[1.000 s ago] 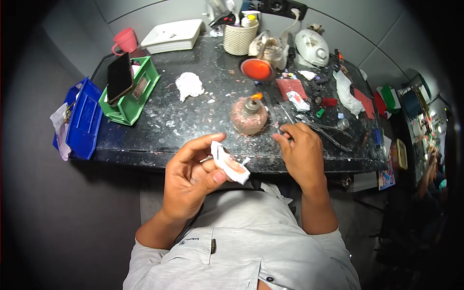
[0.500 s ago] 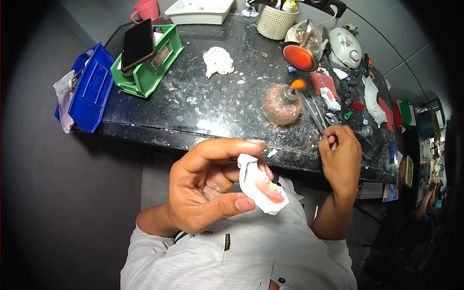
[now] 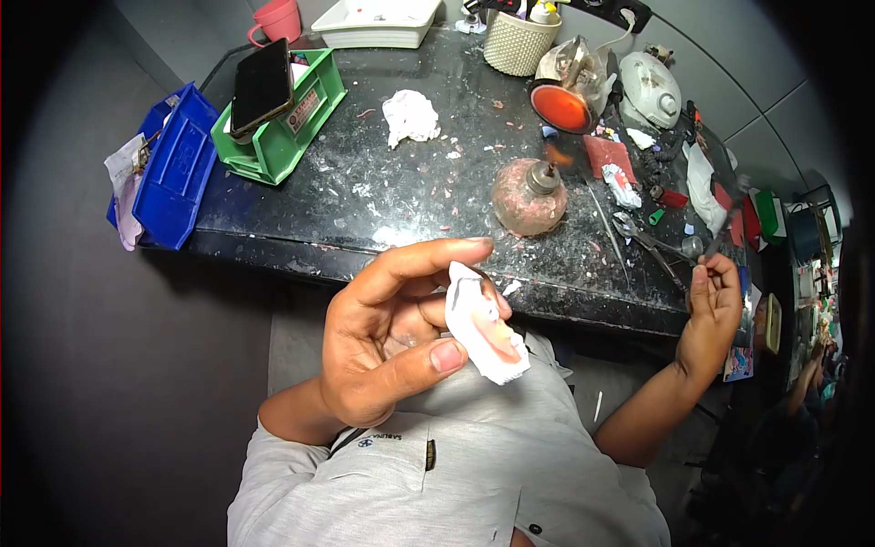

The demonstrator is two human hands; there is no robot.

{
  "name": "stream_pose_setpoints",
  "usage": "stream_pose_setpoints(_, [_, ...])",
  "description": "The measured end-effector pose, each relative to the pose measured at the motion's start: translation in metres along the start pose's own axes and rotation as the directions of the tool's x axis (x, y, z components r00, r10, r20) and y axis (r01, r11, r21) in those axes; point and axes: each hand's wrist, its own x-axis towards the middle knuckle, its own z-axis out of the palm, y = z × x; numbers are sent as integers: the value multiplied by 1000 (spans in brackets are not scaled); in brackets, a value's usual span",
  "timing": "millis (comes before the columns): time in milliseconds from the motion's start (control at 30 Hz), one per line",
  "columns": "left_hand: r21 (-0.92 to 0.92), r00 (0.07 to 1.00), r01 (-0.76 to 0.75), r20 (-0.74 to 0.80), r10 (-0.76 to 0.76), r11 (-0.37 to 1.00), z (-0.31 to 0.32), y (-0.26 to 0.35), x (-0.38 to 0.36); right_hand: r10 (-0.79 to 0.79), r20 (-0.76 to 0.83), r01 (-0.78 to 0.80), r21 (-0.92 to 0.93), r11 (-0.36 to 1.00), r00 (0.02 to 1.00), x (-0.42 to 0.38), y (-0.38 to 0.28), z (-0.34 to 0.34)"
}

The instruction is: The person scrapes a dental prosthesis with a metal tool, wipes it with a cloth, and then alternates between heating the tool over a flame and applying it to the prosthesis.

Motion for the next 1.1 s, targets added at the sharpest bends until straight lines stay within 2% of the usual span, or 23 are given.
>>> stream_pose_setpoints(67, [7, 1000, 2, 6, -2, 1000, 1, -1, 0, 120, 141, -156, 290, 944, 983, -5, -8, -5])
stream_pose_setpoints(167, [62, 999, -31, -25, 33, 998, 4, -5, 2, 93, 195, -155, 332, 930, 976, -19, -31, 19])
stream_pose_setpoints(200, [131, 997, -68, -22, 72, 989, 2, -8, 1, 65, 217, -143, 365, 920, 974, -23, -36, 26])
stream_pose_setpoints(267, [202, 994, -105, -12, 110, 974, 1, -12, 2, 22, 246, -115, 370, 922, 969, -29, -42, 37])
stream_pose_setpoints(333, [322, 992, -27, -106, 64, 946, 3, -15, 5, 29, 263, -116, 324, 939, 964, -36, -50, 45])
stream_pose_setpoints(367, [273, 989, -6, -142, 46, 962, 4, -17, 6, 24, 273, -115, 320, 941, 962, -39, -56, 50])
stream_pose_setpoints(500, [286, 988, 29, -155, 17, 958, 2, -20, 7, -7, 367, -128, 343, 931, 930, -49, -69, 60])
stream_pose_setpoints(567, [360, 989, -21, -127, 71, 933, 3, -20, 8, -26, 367, -132, 398, 908, 930, -55, -75, 67])
stream_pose_setpoints(600, [358, 989, -20, -129, 70, 933, 2, -21, 8, -47, 366, -134, 453, 881, 929, -56, -77, 68])
stream_pose_setpoints(667, [345, 994, -100, -9, 110, 933, -3, -20, 7, -66, 408, -129, 432, 893, 910, -57, -79, 66])
stream_pose_setpoints(700, [344, 994, -97, -12, 108, 934, -3, -19, 7, -115, 415, -101, 462, 881, 902, -59, -80, 69])
stream_pose_setpoints(733, [318, 997, -62, -14, 70, 946, -2, -18, 6, -164, 421, -73, 493, 867, 892, -59, -81, 70])
stream_pose_setpoints(800, [291, 999, -22, -17, 28, 957, -2, -15, 6, -131, 451, -120, 486, 866, 883, -60, -83, 70])
stream_pose_setpoints(867, [182, 996, 92, -15, -91, 979, -3, -13, 8, -216, 490, -68, 498, 865, 844, -57, -81, 72])
stream_pose_setpoints(900, [187, 995, 102, -3, -104, 977, -3, -13, 8, -270, 462, 1, 503, 864, 845, -56, -82, 75])
stream_pose_setpoints(933, [185, 994, 106, -5, -107, 977, -3, -13, 8, -266, 464, -3, 501, 865, 845, -55, -80, 77])
stream_pose_setpoints(1000, [195, 993, 117, -1, -119, 974, -3, -14, 8, -381, 450, 115, 513, 851, 808, -55, -77, 81])
stream_pose_setpoints(1033, [193, 992, 120, -3, -122, 974, -2, -14, 8, -327, 447, 29, 554, 832, 833, -59, -80, 84])
stream_pose_setpoints(1100, [214, 995, 93, 15, -99, 972, -2, -15, 8, -279, 463, -23, 546, 837, 842, -63, -84, 86])
